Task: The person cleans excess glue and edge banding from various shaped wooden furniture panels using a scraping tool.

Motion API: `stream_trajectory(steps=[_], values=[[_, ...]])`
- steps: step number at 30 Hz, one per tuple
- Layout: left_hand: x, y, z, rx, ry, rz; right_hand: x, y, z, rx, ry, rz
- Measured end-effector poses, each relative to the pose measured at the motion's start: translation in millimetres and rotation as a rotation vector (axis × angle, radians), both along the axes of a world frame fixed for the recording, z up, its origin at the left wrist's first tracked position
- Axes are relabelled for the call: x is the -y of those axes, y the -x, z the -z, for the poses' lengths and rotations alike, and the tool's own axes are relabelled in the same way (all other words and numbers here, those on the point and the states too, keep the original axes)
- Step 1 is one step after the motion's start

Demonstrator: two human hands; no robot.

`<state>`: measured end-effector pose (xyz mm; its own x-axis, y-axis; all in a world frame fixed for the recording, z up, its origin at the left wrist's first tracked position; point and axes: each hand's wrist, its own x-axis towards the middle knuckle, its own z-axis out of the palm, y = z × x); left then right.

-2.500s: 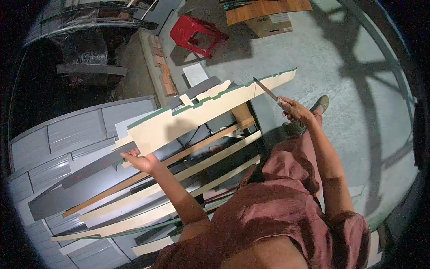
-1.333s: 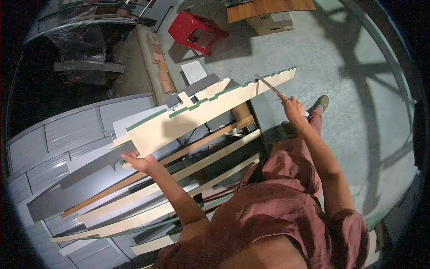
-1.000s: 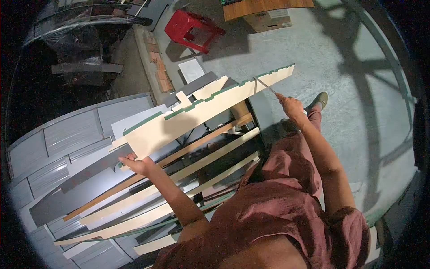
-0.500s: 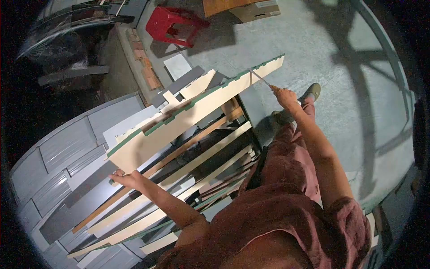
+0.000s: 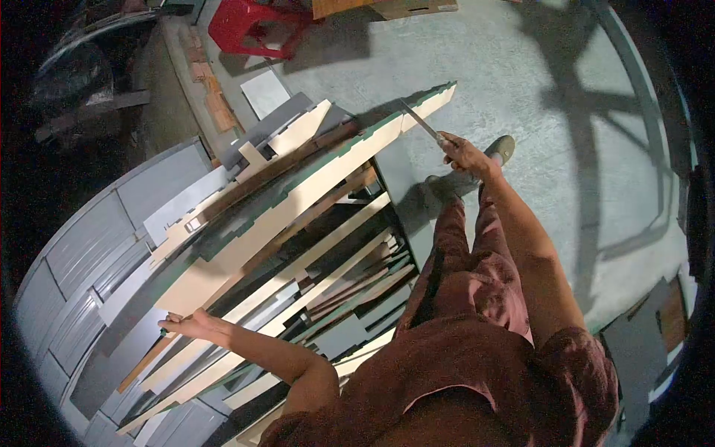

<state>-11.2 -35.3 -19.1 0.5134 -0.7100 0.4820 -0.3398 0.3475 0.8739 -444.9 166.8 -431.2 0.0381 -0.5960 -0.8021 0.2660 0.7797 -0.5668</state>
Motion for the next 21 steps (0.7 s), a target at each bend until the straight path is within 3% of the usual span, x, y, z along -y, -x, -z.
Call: stream_trajectory(steps=[1,3,6,12,21], values=[[0,0,1,0.004,0.013,-0.032,-3,2,7,0.102,0.043,0.075],[-3,1,-4,-0.228,0.008,0.172,-1,5,10,0.205,0.087,0.148],[-10,59,0,-0.149,0.038,-0.010,4,14,4,0.236,0.150,0.162],[0,28,-10,-0.393,0.020,0.150,1,16,32,0.320,0.114,0.113],[5,19,-8,-0.300,0.039,0.099,-4,21,40,0.432,0.084,0.179]])
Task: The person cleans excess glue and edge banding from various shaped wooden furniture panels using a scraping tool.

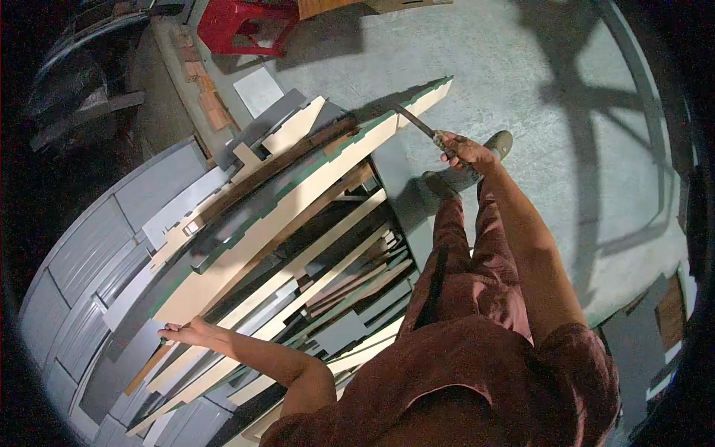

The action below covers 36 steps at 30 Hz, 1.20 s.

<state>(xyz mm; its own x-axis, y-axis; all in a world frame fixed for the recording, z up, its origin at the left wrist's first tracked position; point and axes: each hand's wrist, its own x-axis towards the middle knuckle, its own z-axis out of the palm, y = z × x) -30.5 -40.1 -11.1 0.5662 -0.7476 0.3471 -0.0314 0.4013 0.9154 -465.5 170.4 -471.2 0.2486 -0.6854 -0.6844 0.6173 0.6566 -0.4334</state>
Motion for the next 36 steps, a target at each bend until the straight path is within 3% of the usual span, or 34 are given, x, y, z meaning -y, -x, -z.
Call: stream_trajectory(steps=[6,7,10,12,15,18,20,24,27,29,33,35,36], values=[[3,-30,1,-0.005,-0.007,0.107,-4,1,10,-0.042,-0.010,-0.054],[6,-41,1,-0.003,-0.009,0.109,-7,-1,20,0.070,0.045,-0.040],[11,-51,1,0.163,-0.031,-0.131,-8,-1,25,0.184,0.075,-0.027],[7,-44,2,0.037,-0.023,0.055,-7,0,23,0.184,0.050,-0.028],[4,-26,3,-0.027,-0.020,0.030,-8,1,27,0.146,0.039,-0.043],[9,-57,1,0.068,-0.032,0.071,-10,4,29,0.052,0.215,-0.051],[17,-83,0,0.139,-0.019,0.008,-2,9,15,-0.103,0.024,-0.130],[16,-66,3,0.170,-0.015,-0.091,3,14,13,-0.123,-0.011,-0.158],[8,-8,6,-0.063,-0.006,-0.041,10,16,5,-0.349,0.011,-0.260],[12,-30,1,-0.090,-0.016,0.005,10,4,35,-0.466,0.083,-0.278],[10,-15,-1,-0.146,-0.033,0.039,15,-7,21,-0.765,0.177,-0.435],[12,-21,-3,-0.149,-0.032,0.056,13,-17,21,-1.183,0.171,-0.659],[12,-14,-3,-0.155,-0.028,0.075,13,-18,17,-1.182,0.171,-0.659]])
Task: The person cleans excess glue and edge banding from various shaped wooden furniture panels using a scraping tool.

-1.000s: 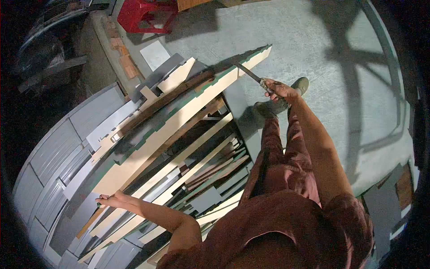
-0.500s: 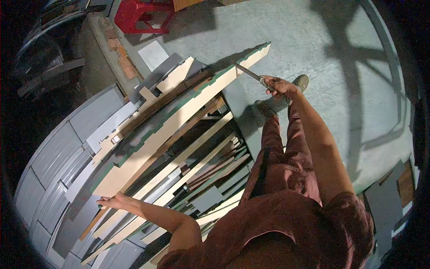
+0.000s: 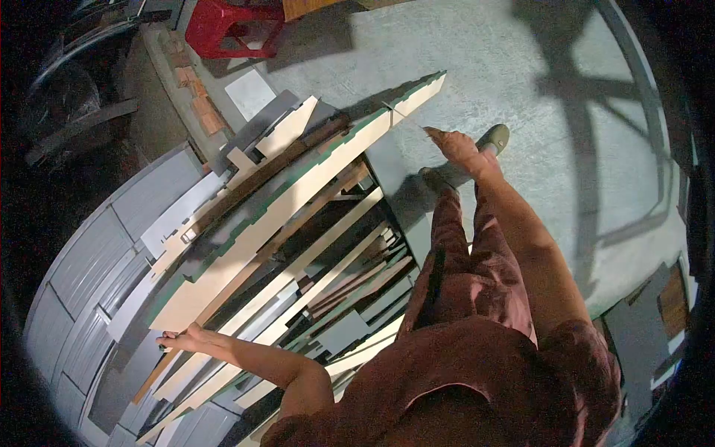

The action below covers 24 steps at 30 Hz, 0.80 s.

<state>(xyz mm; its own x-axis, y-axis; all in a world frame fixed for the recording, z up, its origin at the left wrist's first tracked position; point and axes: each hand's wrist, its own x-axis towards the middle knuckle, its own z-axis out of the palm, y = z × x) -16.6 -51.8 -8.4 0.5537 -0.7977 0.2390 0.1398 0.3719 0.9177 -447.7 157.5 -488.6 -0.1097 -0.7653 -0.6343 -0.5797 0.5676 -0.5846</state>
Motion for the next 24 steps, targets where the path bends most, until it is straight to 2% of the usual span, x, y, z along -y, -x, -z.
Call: stream_trajectory(steps=[3,5,9,16,17,18,21,23,24], values=[[-3,23,3,0.048,0.021,-0.101,-4,-2,-2,-0.092,0.001,-0.072],[-1,12,1,0.036,0.013,-0.091,-7,-6,7,-0.244,0.022,-0.136],[-2,17,2,-0.026,0.018,-0.049,-8,-3,8,-0.303,0.017,-0.149],[-7,41,3,0.063,0.027,-0.038,-13,-20,0,-0.443,0.097,0.015],[-6,44,3,0.101,0.016,-0.097,-13,-22,1,-0.469,0.095,0.033],[-4,45,2,0.138,0.006,-0.156,-15,-23,8,-0.468,0.095,0.034],[-4,48,1,0.120,0.033,-0.104,-19,-16,29,-0.404,0.053,0.110],[-2,44,-2,0.103,0.025,-0.065,-16,-7,29,-0.241,-0.072,0.016],[0,41,-4,0.083,0.016,-0.028,-15,-4,25,-0.242,-0.074,0.016]])
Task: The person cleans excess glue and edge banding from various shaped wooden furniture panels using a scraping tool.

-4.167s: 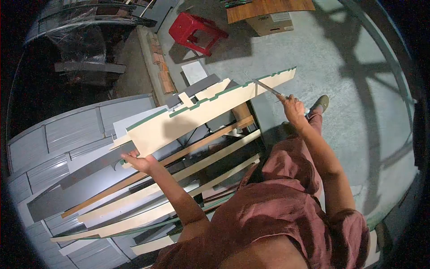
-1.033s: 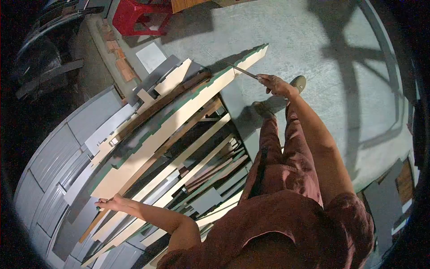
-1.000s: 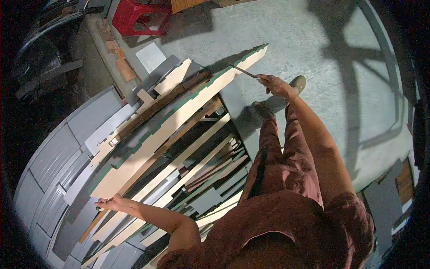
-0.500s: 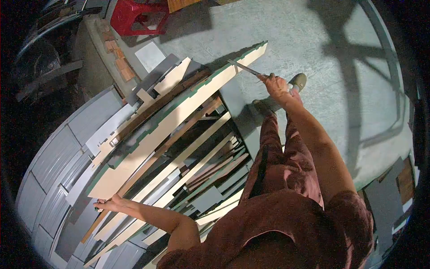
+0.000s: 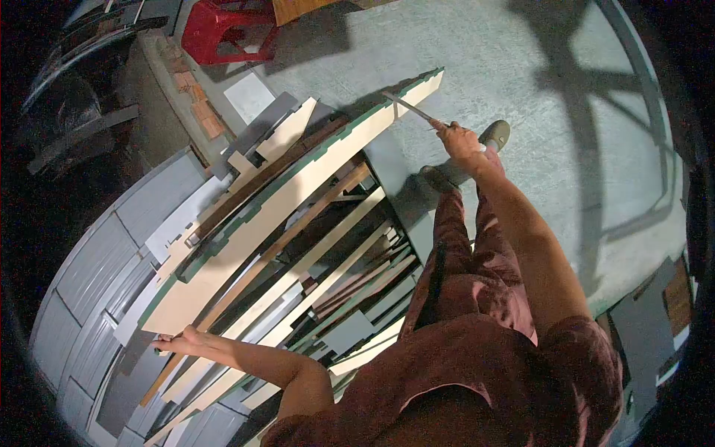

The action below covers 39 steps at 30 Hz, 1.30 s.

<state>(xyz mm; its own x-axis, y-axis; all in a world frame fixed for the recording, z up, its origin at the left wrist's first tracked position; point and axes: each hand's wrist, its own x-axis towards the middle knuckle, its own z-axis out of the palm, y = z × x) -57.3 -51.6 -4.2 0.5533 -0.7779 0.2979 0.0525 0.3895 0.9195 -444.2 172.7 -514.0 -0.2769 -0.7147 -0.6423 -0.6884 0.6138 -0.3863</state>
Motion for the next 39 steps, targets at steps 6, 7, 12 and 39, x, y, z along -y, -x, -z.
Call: stream_trajectory(steps=[6,7,12,39], values=[[7,-20,-4,0.112,-0.014,0.026,1,6,-1,0.093,0.087,-0.001],[8,-20,-5,0.114,-0.014,0.027,2,6,0,0.115,0.069,-0.006],[8,-29,-6,0.028,-0.008,0.127,1,4,5,0.079,0.035,0.014],[60,-88,2,0.081,-0.065,0.247,-3,20,59,1.419,0.016,0.868]])
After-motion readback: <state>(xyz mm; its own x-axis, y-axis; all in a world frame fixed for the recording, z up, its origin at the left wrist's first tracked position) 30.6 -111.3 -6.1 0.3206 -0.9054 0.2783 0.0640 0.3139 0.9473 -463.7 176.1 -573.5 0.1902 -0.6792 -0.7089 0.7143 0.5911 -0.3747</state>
